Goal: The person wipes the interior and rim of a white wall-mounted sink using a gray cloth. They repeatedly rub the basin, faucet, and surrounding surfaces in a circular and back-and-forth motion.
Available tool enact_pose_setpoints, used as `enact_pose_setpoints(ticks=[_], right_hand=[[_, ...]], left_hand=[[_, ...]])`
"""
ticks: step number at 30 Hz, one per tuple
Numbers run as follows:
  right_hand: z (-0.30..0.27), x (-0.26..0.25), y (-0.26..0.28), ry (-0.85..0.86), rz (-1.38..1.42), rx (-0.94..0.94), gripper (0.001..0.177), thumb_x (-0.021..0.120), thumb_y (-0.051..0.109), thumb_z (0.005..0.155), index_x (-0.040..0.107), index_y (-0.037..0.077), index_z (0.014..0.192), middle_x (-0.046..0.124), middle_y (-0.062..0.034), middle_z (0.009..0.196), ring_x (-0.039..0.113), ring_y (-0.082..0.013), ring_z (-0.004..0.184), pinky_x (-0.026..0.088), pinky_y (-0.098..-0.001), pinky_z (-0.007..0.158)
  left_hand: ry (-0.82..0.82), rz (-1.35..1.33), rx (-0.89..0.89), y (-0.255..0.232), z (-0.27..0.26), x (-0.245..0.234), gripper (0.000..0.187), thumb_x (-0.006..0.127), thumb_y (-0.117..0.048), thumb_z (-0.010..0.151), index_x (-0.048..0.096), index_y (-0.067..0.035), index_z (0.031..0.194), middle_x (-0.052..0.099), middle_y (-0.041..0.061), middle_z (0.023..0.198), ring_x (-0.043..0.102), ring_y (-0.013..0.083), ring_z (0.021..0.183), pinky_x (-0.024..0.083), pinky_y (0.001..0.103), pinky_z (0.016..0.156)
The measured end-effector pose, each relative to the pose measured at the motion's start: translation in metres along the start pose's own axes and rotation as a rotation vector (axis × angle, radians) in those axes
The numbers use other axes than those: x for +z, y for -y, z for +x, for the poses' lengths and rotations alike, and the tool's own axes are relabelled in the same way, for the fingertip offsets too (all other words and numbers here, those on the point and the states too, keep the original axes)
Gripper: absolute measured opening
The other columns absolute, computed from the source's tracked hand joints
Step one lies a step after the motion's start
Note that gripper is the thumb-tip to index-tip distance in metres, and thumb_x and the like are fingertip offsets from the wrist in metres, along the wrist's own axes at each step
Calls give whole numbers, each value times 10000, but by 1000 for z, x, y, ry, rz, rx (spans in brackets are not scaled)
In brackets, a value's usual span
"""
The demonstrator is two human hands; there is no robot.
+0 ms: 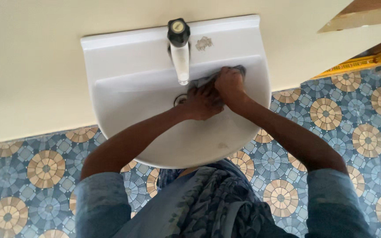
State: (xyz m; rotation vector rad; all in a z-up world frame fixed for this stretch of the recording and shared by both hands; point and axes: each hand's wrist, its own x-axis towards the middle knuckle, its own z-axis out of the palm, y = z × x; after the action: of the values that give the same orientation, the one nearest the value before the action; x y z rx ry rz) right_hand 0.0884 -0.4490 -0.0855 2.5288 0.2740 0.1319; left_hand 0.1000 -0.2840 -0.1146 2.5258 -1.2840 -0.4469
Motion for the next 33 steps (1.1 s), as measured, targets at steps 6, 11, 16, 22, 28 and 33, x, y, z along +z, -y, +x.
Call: enact_pose_setpoints(ticks=[6, 11, 16, 22, 28, 33], right_hand=[[-29, -11, -36, -227, 393, 205, 261, 702, 92, 875, 685, -9, 1115, 613, -194, 1082, 693, -322, 865, 612, -414, 625], [-35, -52, -49, -302, 602, 178, 290, 759, 86, 747, 715, 47, 1031, 603, -198, 1044, 689, -361, 897, 608, -458, 688], [-50, -93, -67, -411, 680, 247, 249, 785, 31, 750, 728, 32, 993, 606, -184, 1067, 664, -357, 953, 592, -452, 690], [-36, -91, -117, -542, 571, 421, 245, 729, -55, 881, 762, 36, 1107, 613, -177, 1120, 615, -348, 1039, 546, -473, 798], [15, -51, -108, -440, 786, 56, 467, 630, -59, 884, 628, 11, 1345, 567, -231, 1443, 487, -484, 1385, 398, -566, 1150], [28, -48, -97, -335, 878, -102, 603, 544, -10, 862, 589, 84, 1455, 483, -240, 1533, 317, -537, 1441, 241, -652, 1198]], left_hand=[[-331, -56, 93, -29, 12, 8, 723, 597, -458, 959, 404, -87, 1549, 367, 220, 1582, 339, 422, 1426, 317, 645, 1104], [-440, -120, 102, -39, 3, -11, 493, 666, -222, 919, 554, -31, 1359, 527, 215, 1323, 511, 426, 1215, 464, 564, 999], [-677, -348, 321, -61, 3, -51, 429, 612, 56, 875, 577, 14, 1300, 571, 206, 1313, 581, 422, 1200, 532, 451, 992], [-868, 290, 114, -62, 21, -95, 446, 692, -19, 961, 575, 46, 1387, 547, 218, 1349, 562, 404, 1302, 496, 496, 1105], [-866, 396, -78, -45, 32, -93, 628, 760, -194, 921, 525, 36, 1456, 414, 321, 1549, 396, 511, 1455, 337, 651, 1195], [-661, 242, -172, -35, 32, -91, 886, 793, -441, 804, 444, 42, 1460, 367, 355, 1536, 316, 552, 1432, 267, 672, 1141]])
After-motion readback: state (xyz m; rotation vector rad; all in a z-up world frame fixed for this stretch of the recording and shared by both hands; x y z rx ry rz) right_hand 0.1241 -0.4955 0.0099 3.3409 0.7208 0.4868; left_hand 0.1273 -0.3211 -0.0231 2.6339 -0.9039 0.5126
